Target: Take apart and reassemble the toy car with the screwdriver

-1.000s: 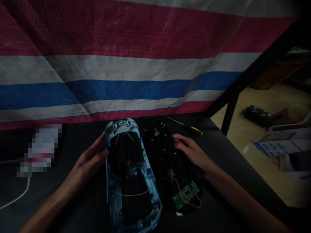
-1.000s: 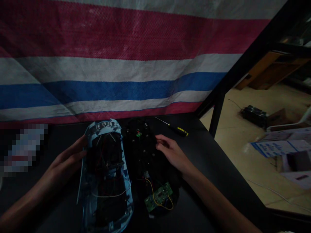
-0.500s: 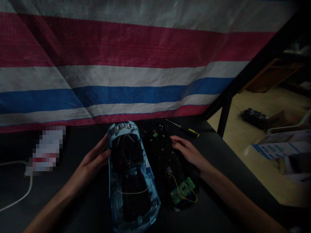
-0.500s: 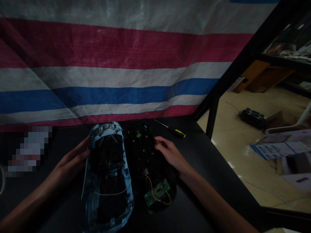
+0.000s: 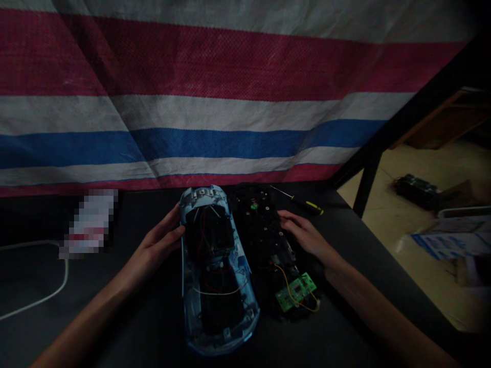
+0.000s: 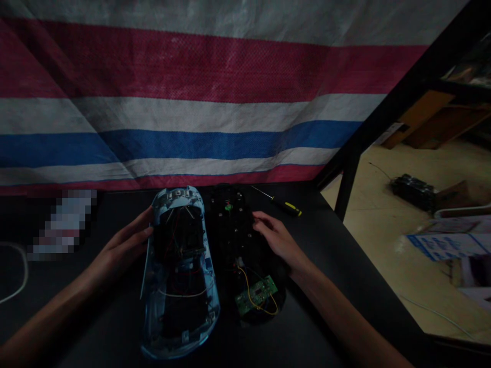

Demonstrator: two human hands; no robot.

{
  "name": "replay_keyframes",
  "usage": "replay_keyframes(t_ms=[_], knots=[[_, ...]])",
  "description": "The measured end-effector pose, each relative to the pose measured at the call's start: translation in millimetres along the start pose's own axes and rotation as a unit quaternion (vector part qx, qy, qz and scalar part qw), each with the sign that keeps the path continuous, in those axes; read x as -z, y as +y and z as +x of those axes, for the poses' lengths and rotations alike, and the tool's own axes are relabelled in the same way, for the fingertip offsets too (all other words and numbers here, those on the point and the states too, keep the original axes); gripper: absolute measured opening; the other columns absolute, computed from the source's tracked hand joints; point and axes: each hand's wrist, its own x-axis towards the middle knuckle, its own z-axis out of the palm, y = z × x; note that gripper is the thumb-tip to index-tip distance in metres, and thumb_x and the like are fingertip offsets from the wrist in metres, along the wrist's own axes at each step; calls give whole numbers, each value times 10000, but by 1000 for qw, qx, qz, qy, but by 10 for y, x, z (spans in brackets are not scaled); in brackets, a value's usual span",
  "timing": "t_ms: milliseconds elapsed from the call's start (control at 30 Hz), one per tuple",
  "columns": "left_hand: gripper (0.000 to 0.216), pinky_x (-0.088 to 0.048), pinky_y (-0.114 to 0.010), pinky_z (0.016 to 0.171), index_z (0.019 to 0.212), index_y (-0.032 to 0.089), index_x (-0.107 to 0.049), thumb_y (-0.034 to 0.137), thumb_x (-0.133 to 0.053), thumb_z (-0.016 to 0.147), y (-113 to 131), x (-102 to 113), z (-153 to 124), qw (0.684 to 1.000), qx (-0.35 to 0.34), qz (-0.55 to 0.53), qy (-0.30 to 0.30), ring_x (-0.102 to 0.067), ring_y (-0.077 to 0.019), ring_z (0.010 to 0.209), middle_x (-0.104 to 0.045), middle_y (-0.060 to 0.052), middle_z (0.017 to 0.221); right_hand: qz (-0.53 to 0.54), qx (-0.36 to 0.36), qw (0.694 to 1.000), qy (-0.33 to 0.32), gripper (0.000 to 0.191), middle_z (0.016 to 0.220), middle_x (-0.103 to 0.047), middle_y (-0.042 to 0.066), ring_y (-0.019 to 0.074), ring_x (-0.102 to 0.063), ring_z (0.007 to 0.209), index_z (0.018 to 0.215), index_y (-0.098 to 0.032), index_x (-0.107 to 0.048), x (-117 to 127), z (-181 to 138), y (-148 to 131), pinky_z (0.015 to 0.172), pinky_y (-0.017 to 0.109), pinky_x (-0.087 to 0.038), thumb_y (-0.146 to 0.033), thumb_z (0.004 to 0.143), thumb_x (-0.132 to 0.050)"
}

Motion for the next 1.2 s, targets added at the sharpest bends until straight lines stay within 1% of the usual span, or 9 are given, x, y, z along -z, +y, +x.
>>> replay_keyframes(t_ms=[200, 367, 533, 733, 867, 1000, 1200], knots=[[725, -404, -518, 1230, 1518, 396, -543, 444, -819, 849, 1, -15, 0, 1000, 2, -15, -6, -328, -381, 1568, -421, 11, 1674, 15, -3, 1000, 1, 345, 849, -694, 2, 190, -617, 779, 1067, -236, -750, -15, -3, -15, 697, 307, -450, -426, 789, -676], [691, -398, -518, 1236, 1513, 412, -545, 438, -798, 871, -6, -10, 1, 1000, -2, -10, -10, -302, -373, 1580, -414, 25, 1680, 25, -11, 1000, -5, 377, 844, -681, -5, 180, -606, 753, 1094, -229, -735, -18, -14, -30, 687, 304, -437, -446, 792, -673], [678, -392, -524, 1237, 1513, 431, -538, 451, -785, 882, -24, 5, 7, 1000, 0, 2, -7, -293, -366, 1585, -401, 40, 1688, 24, -3, 1000, -1, 351, 819, -669, -12, 178, -587, 766, 1065, -227, -743, -10, -11, -25, 684, 297, -422, -425, 781, -679], [759, -394, -508, 1241, 1573, 384, -468, 470, -777, 885, -4, -7, -6, 1000, 6, 5, -12, -321, -378, 1571, -364, 2, 1705, 18, 7, 1000, -1, 326, 851, -697, -2, 190, -598, 786, 1026, -233, -760, -2, 6, -18, 700, 309, -433, -420, 772, -679], [728, -413, -475, 1233, 1558, 397, -486, 463, -772, 892, -11, 10, -7, 1000, 9, 8, -11, -296, -356, 1585, -353, 34, 1709, 15, 12, 1000, -5, 316, 864, -722, 6, 207, -617, 807, 1025, -248, -774, -9, -1, -27, 719, 323, -455, -417, 779, -670], [701, -419, -452, 1231, 1559, 406, -479, 439, -753, 915, -12, 9, -3, 1000, 2, 3, -28, -302, -341, 1585, -347, 54, 1711, 16, 9, 1000, -4, 331, 862, -731, 5, 206, -627, 795, 1044, -243, -778, -10, -9, -30, 720, 325, -463, -395, 770, -672], [708, -426, -458, 1226, 1585, 361, -453, 416, -725, 933, -1, -14, -5, 999, 1, -8, -31, -347, -353, 1563, -362, 27, 1706, 36, -2, 999, 7, 329, 822, -721, -4, 192, -620, 758, 1029, -233, -774, -7, 3, -11, 688, 308, -449, -399, 756, -694]])
